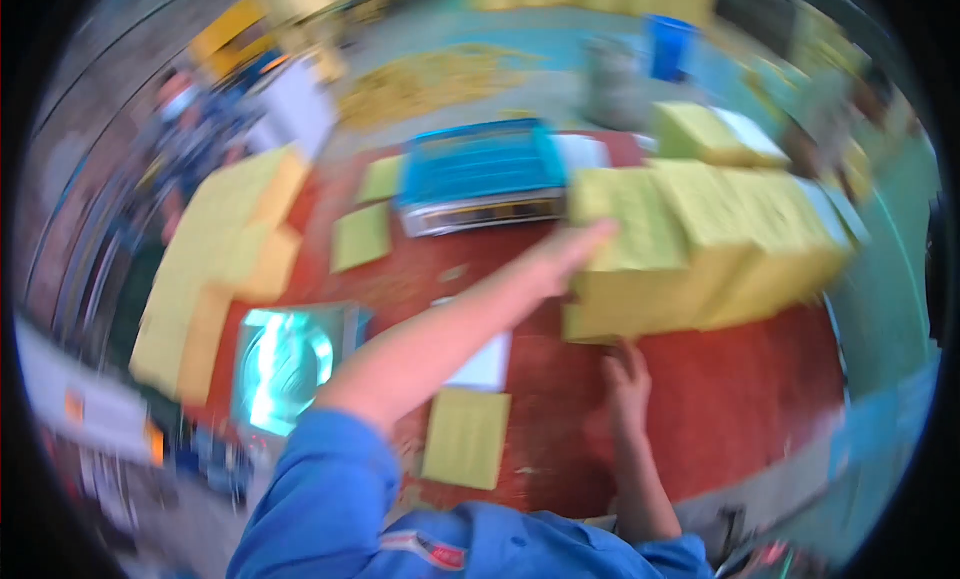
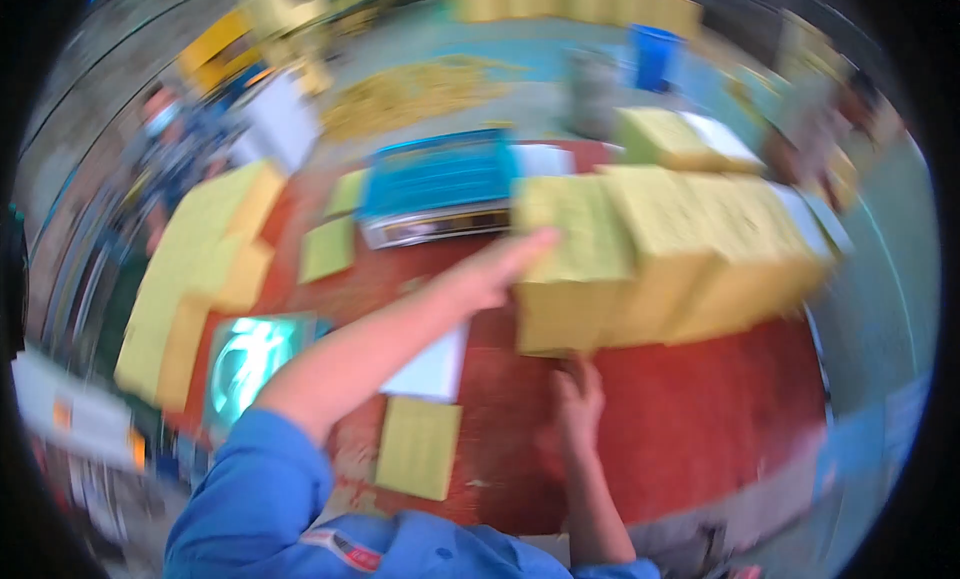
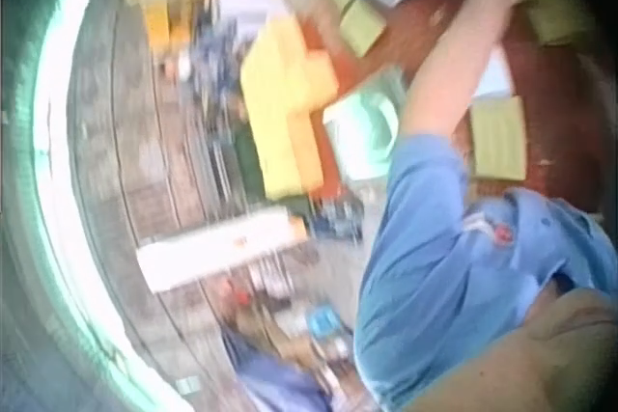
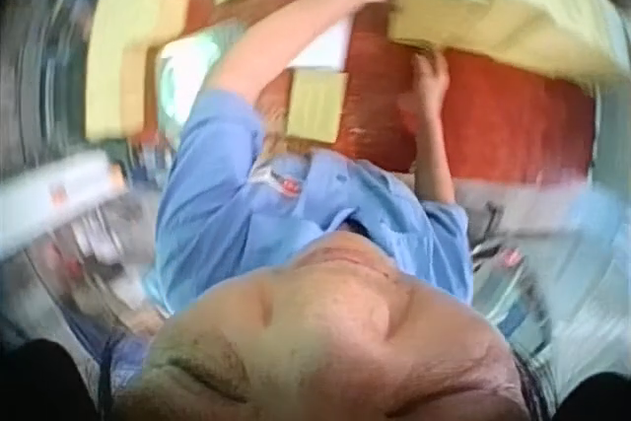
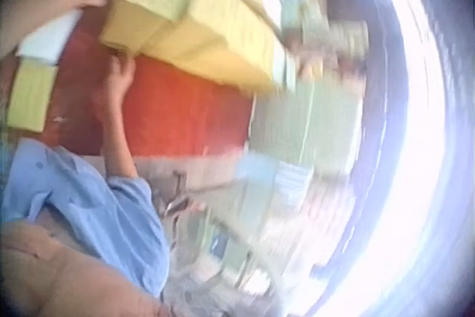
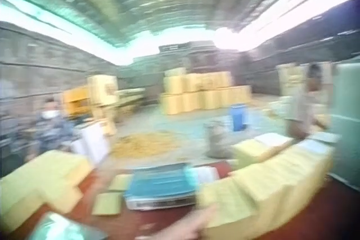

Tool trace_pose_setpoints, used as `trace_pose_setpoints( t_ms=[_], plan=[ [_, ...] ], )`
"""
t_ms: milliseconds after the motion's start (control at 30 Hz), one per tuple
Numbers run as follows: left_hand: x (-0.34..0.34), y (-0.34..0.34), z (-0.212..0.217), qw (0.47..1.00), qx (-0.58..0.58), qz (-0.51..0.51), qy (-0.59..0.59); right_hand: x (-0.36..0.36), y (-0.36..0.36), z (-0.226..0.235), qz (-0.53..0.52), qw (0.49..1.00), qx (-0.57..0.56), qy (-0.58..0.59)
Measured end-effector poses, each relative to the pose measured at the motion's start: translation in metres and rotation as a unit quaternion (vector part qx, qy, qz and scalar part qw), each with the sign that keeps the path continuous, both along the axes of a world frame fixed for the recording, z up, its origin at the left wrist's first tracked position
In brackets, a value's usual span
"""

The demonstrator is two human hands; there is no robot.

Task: Weighing stacks of yellow paper pads on a digital scale and sorting them in a production facility.

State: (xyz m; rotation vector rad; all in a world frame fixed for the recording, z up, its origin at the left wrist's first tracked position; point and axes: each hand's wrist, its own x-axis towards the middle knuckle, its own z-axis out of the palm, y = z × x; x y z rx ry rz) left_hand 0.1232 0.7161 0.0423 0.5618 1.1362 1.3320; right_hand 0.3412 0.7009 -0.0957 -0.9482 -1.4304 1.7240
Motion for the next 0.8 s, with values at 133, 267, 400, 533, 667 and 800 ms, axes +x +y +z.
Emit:
trace_pose_setpoints(
  t_ms=[133,267,400,533,667,800],
  plan=[
    [0.015,0.012,-0.032,0.949,0.203,0.201,0.136,0.012,-0.018,0.022,-0.021,0.996,-0.057,0.067],
    [0.012,-0.089,0.008,0.939,0.049,0.209,0.27,-0.014,-0.077,0.049,0.034,0.998,-0.039,0.047],
    [-0.019,-0.239,0.022,0.91,0.105,0.254,0.311,-0.06,-0.163,0.091,0.189,0.973,-0.032,0.131],
    [-0.089,-0.414,0.024,0.831,0.024,0.36,0.424,-0.1,-0.258,0.116,0.344,0.93,-0.002,0.133],
    [-0.193,-0.55,0.025,0.77,-0.119,0.39,0.49,-0.147,-0.355,0.116,0.472,0.872,-0.06,0.112],
    [-0.306,-0.63,-0.01,0.692,-0.188,0.373,0.59,-0.197,-0.463,0.114,0.561,0.804,-0.18,0.082]
  ],
)
